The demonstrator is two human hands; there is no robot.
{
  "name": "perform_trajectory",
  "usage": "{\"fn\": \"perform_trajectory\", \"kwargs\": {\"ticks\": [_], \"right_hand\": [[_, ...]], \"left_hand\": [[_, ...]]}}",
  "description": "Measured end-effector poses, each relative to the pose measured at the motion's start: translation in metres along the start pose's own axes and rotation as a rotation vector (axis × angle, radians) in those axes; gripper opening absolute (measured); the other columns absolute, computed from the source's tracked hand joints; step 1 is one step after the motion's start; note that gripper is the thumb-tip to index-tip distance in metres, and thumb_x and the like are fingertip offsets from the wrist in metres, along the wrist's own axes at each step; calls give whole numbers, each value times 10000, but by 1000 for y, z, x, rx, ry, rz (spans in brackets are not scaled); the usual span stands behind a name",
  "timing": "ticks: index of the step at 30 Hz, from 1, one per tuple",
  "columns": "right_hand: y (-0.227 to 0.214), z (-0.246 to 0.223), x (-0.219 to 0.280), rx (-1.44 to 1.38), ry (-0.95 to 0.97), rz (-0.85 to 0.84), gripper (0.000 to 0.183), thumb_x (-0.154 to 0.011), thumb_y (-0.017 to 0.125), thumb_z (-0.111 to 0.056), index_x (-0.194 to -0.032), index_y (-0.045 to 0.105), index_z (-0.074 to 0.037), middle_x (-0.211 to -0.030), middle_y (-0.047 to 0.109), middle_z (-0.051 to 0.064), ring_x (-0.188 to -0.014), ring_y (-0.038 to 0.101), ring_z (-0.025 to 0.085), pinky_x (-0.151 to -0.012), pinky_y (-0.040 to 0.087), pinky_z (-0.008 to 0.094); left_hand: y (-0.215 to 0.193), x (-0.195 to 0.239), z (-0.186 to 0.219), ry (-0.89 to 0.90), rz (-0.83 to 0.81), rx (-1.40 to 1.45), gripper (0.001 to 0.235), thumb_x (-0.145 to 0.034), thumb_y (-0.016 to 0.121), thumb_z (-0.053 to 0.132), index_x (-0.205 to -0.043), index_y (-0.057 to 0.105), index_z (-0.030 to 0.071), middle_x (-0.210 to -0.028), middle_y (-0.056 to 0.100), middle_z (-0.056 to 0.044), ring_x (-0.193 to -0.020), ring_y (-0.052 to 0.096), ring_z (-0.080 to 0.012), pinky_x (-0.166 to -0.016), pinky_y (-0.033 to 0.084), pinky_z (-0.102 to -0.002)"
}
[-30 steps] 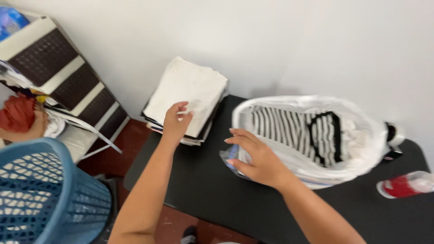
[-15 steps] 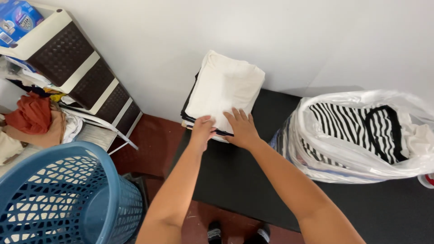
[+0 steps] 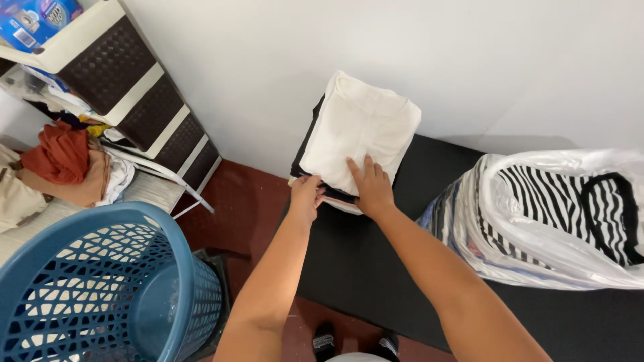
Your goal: The person places folded white, black, olive, and blue garments into a plastic bag on a table. They arrange the items inside the bag and fold the bag's edges over the contents.
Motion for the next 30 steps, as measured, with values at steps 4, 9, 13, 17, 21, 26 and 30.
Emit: {"fn": "perform_trajectory", "kwargs": {"ticks": [4,9,13,17,21,26,30], "right_hand": [[-5,26,-16,-190,-56,12,1056,-770,791,-263,-1643,199,-315,-1560,364,223,-1356,500,456,-1094,457,502],[-29,45,-22,-527,-68,-98,771,-883,588,-139,-1582,371,-378,-1517,518,155,-1330,545,447,-1119,435,496],[-32,51,-21,-521,-57,-84,731,-884,571,-156,-1559,402,-380,-1454,581,171,-1297,570,439,-1103,441,512],[-42,48,-24,-384,-93,-115,696,-905,560,-205,-1562,401,-366,-1395,636,146,-1242,607,440,-1060,477,543],[-61,25,-16,-165,-146,-110,681,-889,551,-278,-1551,419,-366,-1372,658,76,-1188,658,383,-1003,521,517],[-84,14,30,-340,-230,-102,738,-886,591,-402,-1582,351,-348,-1511,515,86,-1326,515,381,-1081,379,590],[-26,50,50,-1343,-160,422,655,-830,706,-107,-1460,533,-74,-1463,475,172,-1392,444,370,-1145,398,533]], "left_hand": [[-5,28,21,-10,-76,71,492,-920,684,240,-1347,494,87,-1172,619,-117,-1103,634,-316,-1026,480,-491],[10,40,3,-162,-130,82,584,-874,727,327,-1347,492,76,-1108,582,-127,-859,638,-293,-817,601,-461],[43,69,-3,-160,-309,193,737,-901,763,417,-1417,399,39,-1255,563,-190,-1121,585,-346,-1033,480,-523],[74,54,-14,-108,-446,433,762,-937,790,414,-1426,254,183,-1399,446,-202,-1302,476,-418,-1158,316,-581],[82,45,6,-201,-326,739,845,-907,777,522,-1493,260,199,-1482,429,-214,-1371,456,-424,-1117,389,-620],[59,23,-13,-210,-107,715,622,-877,786,292,-1380,461,127,-1348,606,-208,-1209,619,-429,-983,508,-661],[34,59,26,-242,-35,738,667,-851,749,222,-1429,458,62,-1421,562,-223,-1270,587,-417,-984,537,-591]]}}
Point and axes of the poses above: each hand's wrist, its own x-axis away from the middle knuckle, its own y-axis out of the palm, z = x × y, the point moved 3 cm from there along -x, towards the middle knuckle
